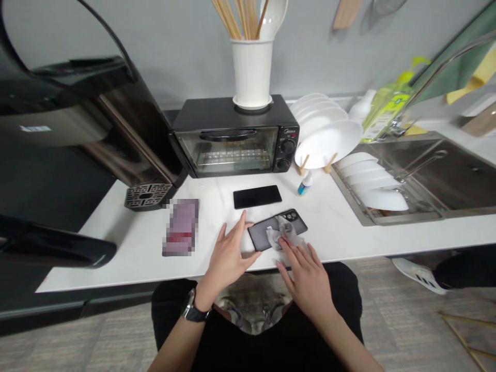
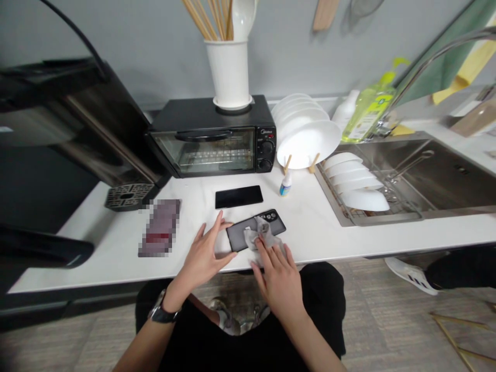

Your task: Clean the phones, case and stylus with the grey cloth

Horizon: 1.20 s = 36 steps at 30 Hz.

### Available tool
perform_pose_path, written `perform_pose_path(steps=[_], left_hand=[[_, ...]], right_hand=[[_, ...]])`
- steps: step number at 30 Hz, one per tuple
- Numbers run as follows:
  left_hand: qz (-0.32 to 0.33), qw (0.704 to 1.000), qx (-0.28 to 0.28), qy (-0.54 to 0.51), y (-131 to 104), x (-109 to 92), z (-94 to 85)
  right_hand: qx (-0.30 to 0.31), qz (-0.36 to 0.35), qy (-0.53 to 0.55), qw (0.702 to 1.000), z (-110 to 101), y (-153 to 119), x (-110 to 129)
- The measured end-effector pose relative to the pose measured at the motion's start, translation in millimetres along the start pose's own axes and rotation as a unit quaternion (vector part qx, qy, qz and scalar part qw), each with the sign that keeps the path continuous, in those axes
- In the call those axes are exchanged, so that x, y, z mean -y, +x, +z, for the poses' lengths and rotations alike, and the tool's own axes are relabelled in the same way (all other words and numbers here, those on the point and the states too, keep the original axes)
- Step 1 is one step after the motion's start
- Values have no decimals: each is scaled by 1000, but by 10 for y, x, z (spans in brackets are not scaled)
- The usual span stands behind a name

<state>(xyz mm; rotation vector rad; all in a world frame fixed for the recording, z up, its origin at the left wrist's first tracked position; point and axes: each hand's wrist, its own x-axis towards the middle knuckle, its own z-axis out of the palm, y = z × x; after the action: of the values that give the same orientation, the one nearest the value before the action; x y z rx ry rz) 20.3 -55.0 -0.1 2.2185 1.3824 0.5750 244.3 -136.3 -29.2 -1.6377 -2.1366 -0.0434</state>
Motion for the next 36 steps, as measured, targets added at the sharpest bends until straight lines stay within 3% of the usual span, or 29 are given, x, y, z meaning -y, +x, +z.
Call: perform_pose_path(steps=[6,12,18,22,27,32,36], left_hand=[[11,1000,-12,-17,26,-3,13],[8,999,-33,-15,-21,-31,10],[-7,1000,-10,20,-176,-194,133],[-28,999,-30,22,-154,-221,168],[3,1000,19,-18,-43,-109,48],[40,997,40,-43,-4,37,11],[50,996,-1,-76,-56,133,40]], right_hand=[[-21,37,-31,999,58,333,-407],[-6,34,0,999,192,670,-187],[-21,60,-14,998,190,563,43],[-14,44,0,999,112,421,-34],[-11,55,24,998,138,520,-157],[19,-10,84,996,251,718,256],[40,-38,118,991,207,595,661]])
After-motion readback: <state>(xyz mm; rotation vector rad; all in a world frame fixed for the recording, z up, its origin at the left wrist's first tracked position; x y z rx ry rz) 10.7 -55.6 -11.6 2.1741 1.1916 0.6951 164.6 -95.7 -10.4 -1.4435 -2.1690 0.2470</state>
